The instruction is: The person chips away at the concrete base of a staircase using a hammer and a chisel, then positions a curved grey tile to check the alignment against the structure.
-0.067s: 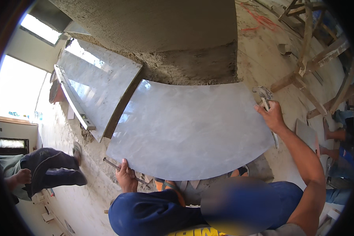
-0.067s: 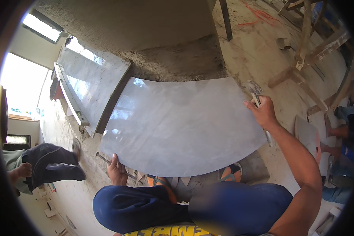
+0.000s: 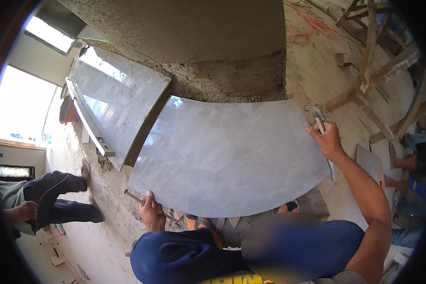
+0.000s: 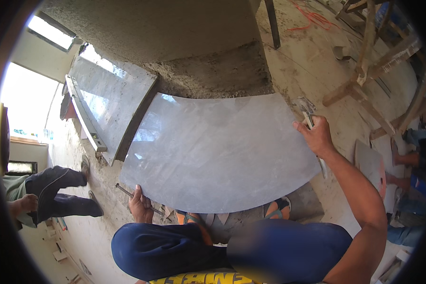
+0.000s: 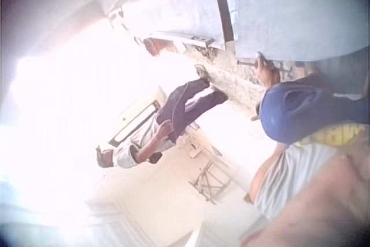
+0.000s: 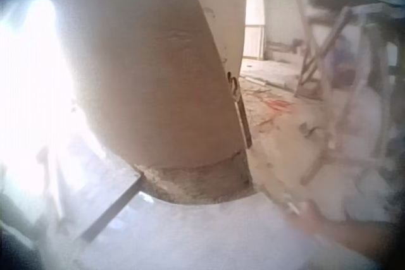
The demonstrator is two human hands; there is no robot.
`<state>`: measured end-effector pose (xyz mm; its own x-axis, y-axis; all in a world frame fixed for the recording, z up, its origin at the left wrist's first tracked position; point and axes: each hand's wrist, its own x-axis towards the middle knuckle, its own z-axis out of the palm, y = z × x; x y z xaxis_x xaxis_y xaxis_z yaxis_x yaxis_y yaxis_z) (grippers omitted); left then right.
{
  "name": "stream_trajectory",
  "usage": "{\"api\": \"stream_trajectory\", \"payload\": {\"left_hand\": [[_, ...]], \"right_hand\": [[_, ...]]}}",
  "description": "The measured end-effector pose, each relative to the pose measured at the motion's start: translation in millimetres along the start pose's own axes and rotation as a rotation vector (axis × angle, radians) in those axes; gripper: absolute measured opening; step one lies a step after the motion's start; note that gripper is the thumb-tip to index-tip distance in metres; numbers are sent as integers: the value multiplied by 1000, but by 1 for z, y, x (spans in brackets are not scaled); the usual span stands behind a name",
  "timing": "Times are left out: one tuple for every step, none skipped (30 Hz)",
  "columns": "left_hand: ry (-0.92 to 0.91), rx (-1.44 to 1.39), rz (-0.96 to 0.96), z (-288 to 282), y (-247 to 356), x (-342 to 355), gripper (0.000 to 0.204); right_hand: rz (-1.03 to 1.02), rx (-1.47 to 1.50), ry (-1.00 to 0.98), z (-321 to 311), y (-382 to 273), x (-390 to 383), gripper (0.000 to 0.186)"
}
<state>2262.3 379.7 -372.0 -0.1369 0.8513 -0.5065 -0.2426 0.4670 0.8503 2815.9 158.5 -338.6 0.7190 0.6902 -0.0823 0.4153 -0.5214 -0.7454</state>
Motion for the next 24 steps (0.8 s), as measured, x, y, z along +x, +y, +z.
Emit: {"api": "stream_trajectory", "payload": {"left_hand": [[4, -8, 6, 1, -1, 0, 29], [1, -16, -3, 1, -1, 0, 28], [-6, -23, -13, 2, 0, 0, 27], [-21, -30, -38, 4, 4, -1, 27], [-35, -36, -63, 4, 6, -2, 26], [-42, -40, -51, 2, 7, 1, 26], [-49, -44, -38, -1, 5, 6, 25], [-57, -47, -26, -3, 6, 10, 25], [-61, -38, -27, 0, 8, 8, 26], [-67, -29, -27, 5, 12, 7, 26], [-72, -19, -27, 8, 14, 6, 27], [-84, -22, -25, 4, 12, 9, 28], [-96, -25, -22, -1, 9, 15, 29], [-115, -30, -23, -1, 10, 18, 30], [-125, -42, -25, 0, 11, 21, 30], [-136, -53, -27, 0, 12, 25, 31], [-124, -69, -20, -6, 15, 28, 31], [-128, -66, -14, -8, 19, 32, 31], [-131, -64, -9, -10, 20, 36, 31], [-133, -63, -5, -12, 21, 39, 31], [-119, -70, -7, -7, 22, 40, 30], [-103, -78, -10, -2, 21, 39, 29], [-84, -89, -14, 1, 21, 39, 28], [-64, -79, -10, -1, 22, 41, 27]], "right_hand": [[28, -6, -2, 1, -3, 0, 36], [35, 9, -10, 2, -3, 1, 36], [42, 23, -15, 2, -4, 1, 36], [50, 36, -21, 2, -5, 1, 37], [51, 47, -18, 2, -3, 2, 38], [51, 61, -14, 4, -2, 2, 40], [52, 74, -9, 5, -1, 1, 42], [23, 68, -23, 5, -2, 2, 44], [3, 56, -41, 5, 0, 4, 47], [-17, 44, -58, 5, 1, 6, 49], [-24, 40, -61, 5, 0, 7, 51], [-35, 35, -64, 7, -2, 8, 52], [-44, 31, -67, 7, -4, 9, 54], [-42, 38, -68, 5, -1, 9, 53], [-39, 46, -68, 2, 4, 9, 52], [-36, 52, -67, -1, 7, 8, 52], [-31, 27, -90, 5, 5, 12, 51], [-26, 5, -93, 3, 2, 13, 51], [-21, -18, -97, 1, -1, 14, 51], [-5, -20, -95, -1, -3, 14, 50], [12, -23, -93, -2, -4, 14, 50], [28, -27, -92, -3, -5, 14, 50], [67, -14, -104, -4, -5, 14, 48], [97, 3, -117, -2, -7, 15, 46]]}}
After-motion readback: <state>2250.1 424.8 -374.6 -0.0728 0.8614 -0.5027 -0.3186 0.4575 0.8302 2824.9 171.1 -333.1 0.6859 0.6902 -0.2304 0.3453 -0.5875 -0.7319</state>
